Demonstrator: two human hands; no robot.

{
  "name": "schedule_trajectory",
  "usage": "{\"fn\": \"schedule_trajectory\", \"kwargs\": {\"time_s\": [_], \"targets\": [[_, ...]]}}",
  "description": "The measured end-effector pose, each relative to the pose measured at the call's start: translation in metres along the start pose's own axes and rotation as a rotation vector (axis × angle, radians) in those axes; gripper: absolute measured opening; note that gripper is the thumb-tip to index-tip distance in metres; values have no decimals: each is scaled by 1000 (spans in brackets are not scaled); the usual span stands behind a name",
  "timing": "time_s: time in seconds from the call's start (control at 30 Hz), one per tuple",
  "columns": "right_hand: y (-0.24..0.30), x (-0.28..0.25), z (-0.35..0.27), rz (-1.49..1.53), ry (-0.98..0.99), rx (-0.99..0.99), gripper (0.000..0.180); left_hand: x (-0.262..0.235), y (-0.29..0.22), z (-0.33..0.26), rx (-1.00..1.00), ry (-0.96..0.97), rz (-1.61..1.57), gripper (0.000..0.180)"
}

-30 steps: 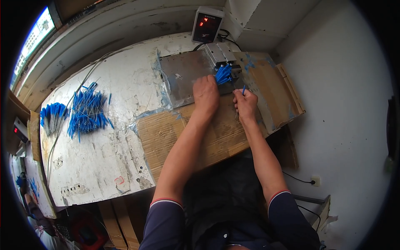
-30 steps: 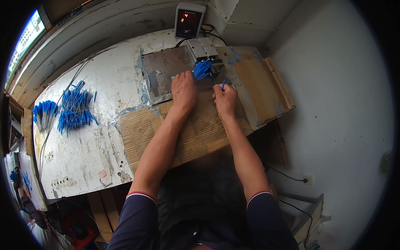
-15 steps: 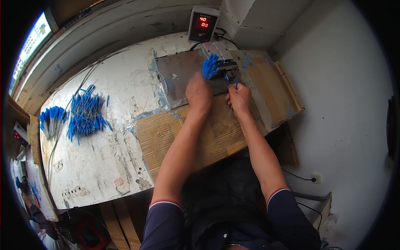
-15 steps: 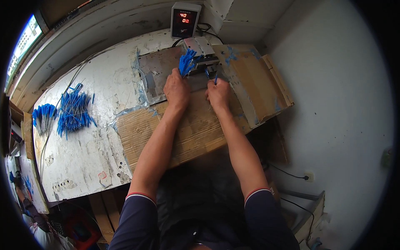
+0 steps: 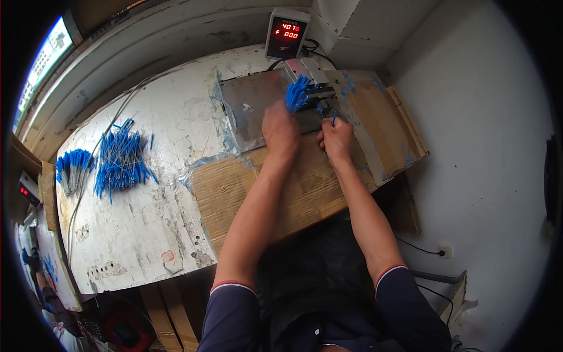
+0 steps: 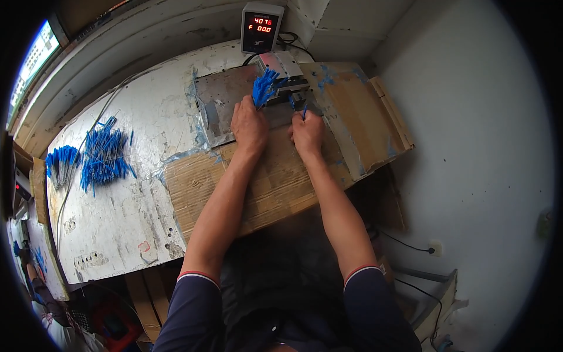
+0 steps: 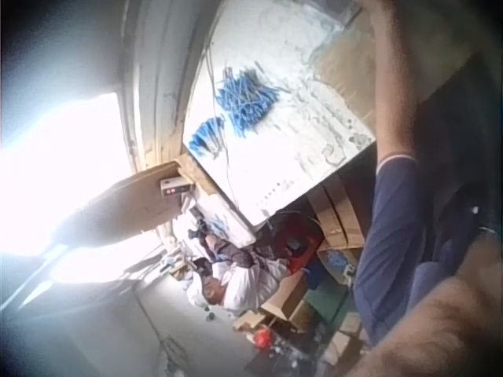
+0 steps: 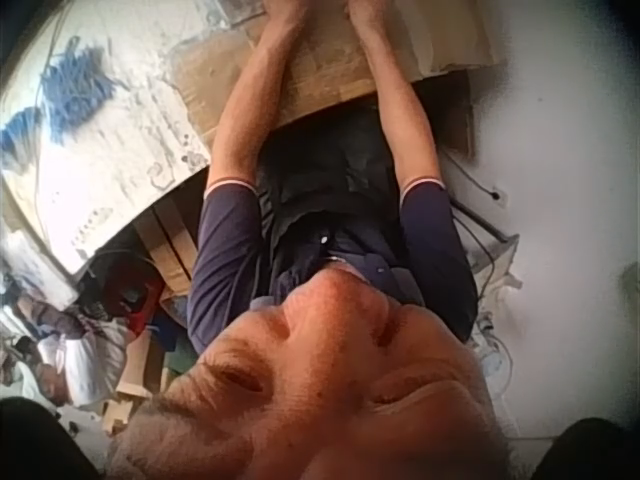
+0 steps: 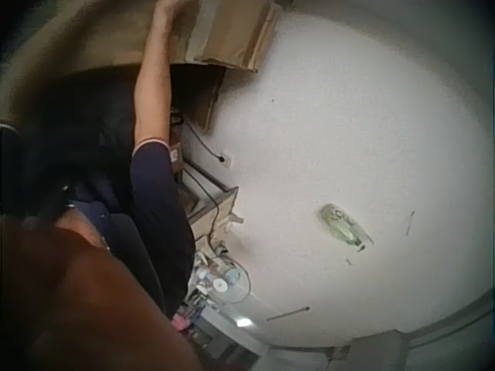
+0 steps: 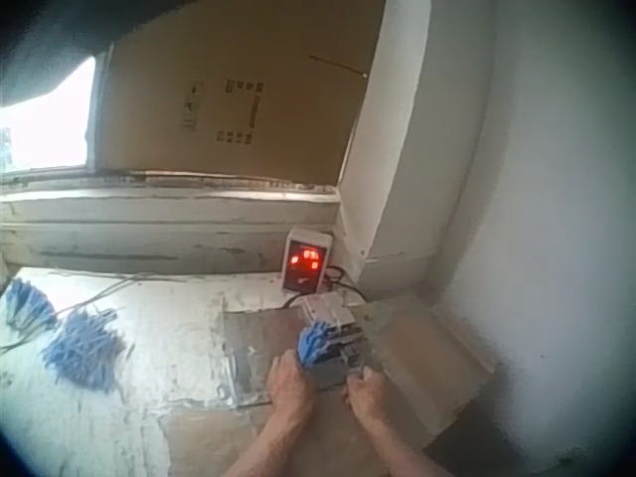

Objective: Using a machine to process and assemble bundles of blue synthetic filaments into component parts.

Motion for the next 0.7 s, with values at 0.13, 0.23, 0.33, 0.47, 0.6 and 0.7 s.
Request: {"fn": "schedule_trajectory", "kwargs": {"time_s": [0.13, 0.23, 0.33, 0.47, 0.6, 0.7], "targets": [[2, 1, -2, 18, -9, 13, 19, -1, 1, 0, 31, -36, 9, 13], [0, 1, -2, 26, -13, 20, 19, -1, 0, 1, 40, -43, 8, 13], [2, 1, -2, 12, -17, 29, 20, -1, 0, 0, 28, -22, 5, 13], [-1, 1, 1, -7, -19, 41, 22, -1, -1, 0, 37, -33, -1, 13], [-2, 1, 2, -4, -14, 40, 24, 0, 0, 0, 45, -13, 56, 14], [-3, 2, 4, 0, -4, 29, 26, 1, 1, 0, 42, 4, 74, 15]]}}
Point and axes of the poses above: each hand's wrist, its own z-axis towards the middle knuckle, its own x-axis out of the palm, y = z × x, the point moved 6 cm from there along z, towards the middle knuckle, and after that the axes turned 1 degree about y, right-handed, at the moved point
